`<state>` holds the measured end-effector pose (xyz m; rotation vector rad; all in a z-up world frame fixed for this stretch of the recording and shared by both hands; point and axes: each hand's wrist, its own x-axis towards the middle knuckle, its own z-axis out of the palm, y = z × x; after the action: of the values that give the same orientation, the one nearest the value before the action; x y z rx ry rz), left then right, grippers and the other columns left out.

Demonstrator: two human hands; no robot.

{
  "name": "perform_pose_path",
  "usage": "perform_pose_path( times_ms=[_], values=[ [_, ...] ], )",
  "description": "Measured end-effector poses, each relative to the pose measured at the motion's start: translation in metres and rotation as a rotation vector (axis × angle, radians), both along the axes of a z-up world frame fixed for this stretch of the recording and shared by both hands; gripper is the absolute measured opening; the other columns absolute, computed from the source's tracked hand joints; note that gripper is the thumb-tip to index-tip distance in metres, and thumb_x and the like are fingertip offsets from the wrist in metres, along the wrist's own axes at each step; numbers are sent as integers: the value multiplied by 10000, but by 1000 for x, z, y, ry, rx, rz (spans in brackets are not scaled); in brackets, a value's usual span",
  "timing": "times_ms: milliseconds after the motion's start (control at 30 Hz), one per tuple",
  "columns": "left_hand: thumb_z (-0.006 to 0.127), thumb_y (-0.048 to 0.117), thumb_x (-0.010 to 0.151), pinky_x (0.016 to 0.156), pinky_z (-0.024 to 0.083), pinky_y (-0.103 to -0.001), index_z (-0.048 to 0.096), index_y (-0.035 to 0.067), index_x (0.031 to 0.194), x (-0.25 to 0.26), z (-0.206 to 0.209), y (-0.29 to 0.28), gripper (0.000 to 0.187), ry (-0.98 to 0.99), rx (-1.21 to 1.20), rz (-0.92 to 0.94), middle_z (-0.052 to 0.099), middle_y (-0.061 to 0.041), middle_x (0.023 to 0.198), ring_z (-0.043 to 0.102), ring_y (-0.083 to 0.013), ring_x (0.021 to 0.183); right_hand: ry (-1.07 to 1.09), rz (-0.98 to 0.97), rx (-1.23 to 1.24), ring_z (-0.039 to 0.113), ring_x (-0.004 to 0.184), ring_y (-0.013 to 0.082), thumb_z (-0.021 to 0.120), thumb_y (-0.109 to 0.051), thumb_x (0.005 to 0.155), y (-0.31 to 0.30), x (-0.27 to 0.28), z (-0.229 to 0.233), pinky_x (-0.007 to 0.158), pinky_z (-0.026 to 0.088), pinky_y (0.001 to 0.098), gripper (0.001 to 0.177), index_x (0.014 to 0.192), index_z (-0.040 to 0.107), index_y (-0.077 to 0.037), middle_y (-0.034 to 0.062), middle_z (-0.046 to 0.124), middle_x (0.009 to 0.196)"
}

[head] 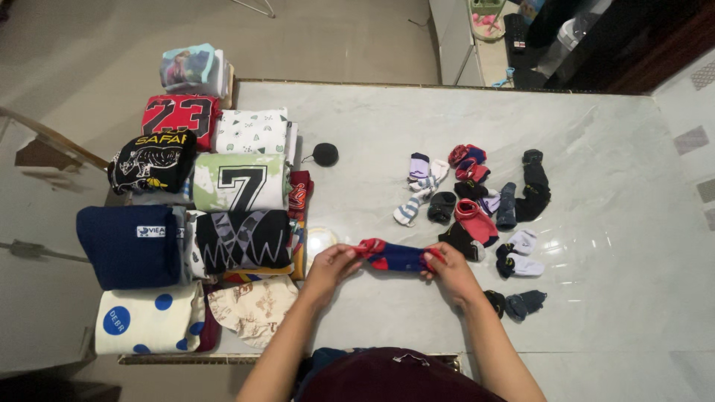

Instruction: The person folds a dark garment and places it on a stack of folded clothes. Then the person gathers a pile of socks, pairs them, and folds each pair, placing them on the table.

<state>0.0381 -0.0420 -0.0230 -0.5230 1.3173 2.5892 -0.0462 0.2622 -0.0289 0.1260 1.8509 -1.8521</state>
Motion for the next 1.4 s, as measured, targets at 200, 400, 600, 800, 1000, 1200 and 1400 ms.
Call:
perform_pose_path(
  times_ms=[200,400,600,800,1000,1200,1400],
  values=[
    [521,280,1000,840,594,-369,661,44,1138,5,-2,-8,307,-86,304,-177,709,-124,1133,694,-186,930,-117,-10,-64,621,651,111,663,-103,954,7,-8,6,594,529,264,168,1083,672,4,57,704,851],
    [649,331,967,792,574,-366,641,55,1192,-3,21,9,356,-16,-1097,-84,750,-114,1060,734,-273,830,39,68,225,662,625,125,737,-171,912,-11,0,37,554,537,288,301,1172,699,-25,60,700,823],
    [697,217,884,682,552,-418,622,36,1201,-65,81,40,372,295,-1219,40,680,-181,1039,683,-333,750,427,-187,723,696,617,194,737,-275,923,23,-42,95,613,544,347,254,1112,767,-108,126,722,731],
    [691,151,876,812,546,-445,688,101,1140,-210,77,127,268,504,-1200,-154,708,-147,1079,690,-356,947,887,-322,697,756,811,257,705,-201,961,47,-158,74,704,569,351,177,1093,741,-88,143,768,902],
    [732,110,781,824,521,-494,563,70,1319,-309,40,179,566,492,-1164,-141,631,-203,1176,630,-416,1026,660,-357,913,578,1206,341,579,-136,977,52,-234,26,1004,453,496,491,1466,566,-178,107,695,1274],
    [731,128,859,747,582,-331,681,72,1205,-336,16,179,355,433,-912,-334,765,-121,929,715,-198,785,449,-174,1105,194,1505,374,698,-256,906,47,-249,27,1135,113,690,198,1103,719,-256,97,387,1582],
    [673,92,938,644,519,-279,689,69,1235,-282,71,141,298,432,-727,-190,729,-60,954,592,-103,703,803,-283,508,590,1400,324,638,-238,1043,58,-205,81,1155,462,459,160,1157,612,-129,101,611,1495]
  ],
)
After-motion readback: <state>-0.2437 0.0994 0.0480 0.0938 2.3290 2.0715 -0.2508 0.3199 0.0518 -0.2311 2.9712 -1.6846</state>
